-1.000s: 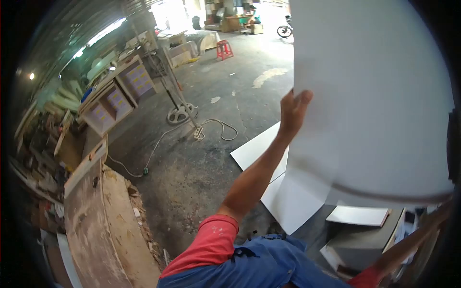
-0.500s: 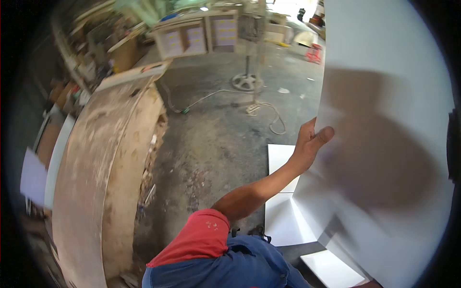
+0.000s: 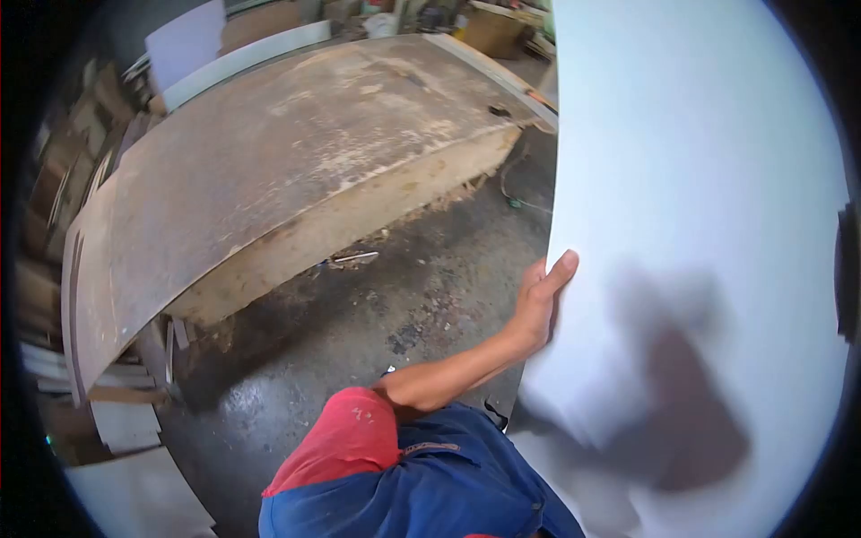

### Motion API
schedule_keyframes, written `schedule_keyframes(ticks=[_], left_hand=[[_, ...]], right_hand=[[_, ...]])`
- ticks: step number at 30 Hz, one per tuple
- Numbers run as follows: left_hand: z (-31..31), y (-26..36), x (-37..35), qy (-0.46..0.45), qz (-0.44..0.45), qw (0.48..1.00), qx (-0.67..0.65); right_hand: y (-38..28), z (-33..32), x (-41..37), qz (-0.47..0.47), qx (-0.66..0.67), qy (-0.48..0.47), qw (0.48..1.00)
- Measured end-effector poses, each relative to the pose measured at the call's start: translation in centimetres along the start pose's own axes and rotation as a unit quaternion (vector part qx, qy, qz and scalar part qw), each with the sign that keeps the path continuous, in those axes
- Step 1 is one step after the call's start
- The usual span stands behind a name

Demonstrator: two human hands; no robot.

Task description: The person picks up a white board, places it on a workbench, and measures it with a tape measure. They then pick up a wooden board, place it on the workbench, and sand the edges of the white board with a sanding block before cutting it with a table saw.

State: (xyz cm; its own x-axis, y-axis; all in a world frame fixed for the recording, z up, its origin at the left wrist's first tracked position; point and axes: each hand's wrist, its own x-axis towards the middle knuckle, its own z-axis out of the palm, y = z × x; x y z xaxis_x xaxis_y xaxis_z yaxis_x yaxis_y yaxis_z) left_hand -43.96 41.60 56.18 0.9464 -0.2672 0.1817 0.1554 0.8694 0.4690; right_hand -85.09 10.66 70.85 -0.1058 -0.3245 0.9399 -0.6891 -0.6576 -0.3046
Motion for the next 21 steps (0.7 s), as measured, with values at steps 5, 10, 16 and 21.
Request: schedule_keyframes(ticks=[5,10,16,21], left_hand=[[-7.6,5.5,0.6,0.116,0.048,0.992,-0.017],[-14.8,9.4,2.4,0.216,0.062,0.973,-0.056],[-25.5,12.9,7.1,0.335,0.058,0.937,-0.083],[-34.0,16.6,9.2,0.47,0.029,0.881,0.041]], right_hand=[[-13.8,7.5,2.9,-0.047,0.131,-0.088,0.986],[-27.6,15.5,2.1,-0.076,0.224,-0.208,0.949],[-44.4,29.9,-5.1,-0.084,0.298,-0.394,0.865],[-61.1,46.0,-15.2,-0.123,0.318,-0.512,0.788]])
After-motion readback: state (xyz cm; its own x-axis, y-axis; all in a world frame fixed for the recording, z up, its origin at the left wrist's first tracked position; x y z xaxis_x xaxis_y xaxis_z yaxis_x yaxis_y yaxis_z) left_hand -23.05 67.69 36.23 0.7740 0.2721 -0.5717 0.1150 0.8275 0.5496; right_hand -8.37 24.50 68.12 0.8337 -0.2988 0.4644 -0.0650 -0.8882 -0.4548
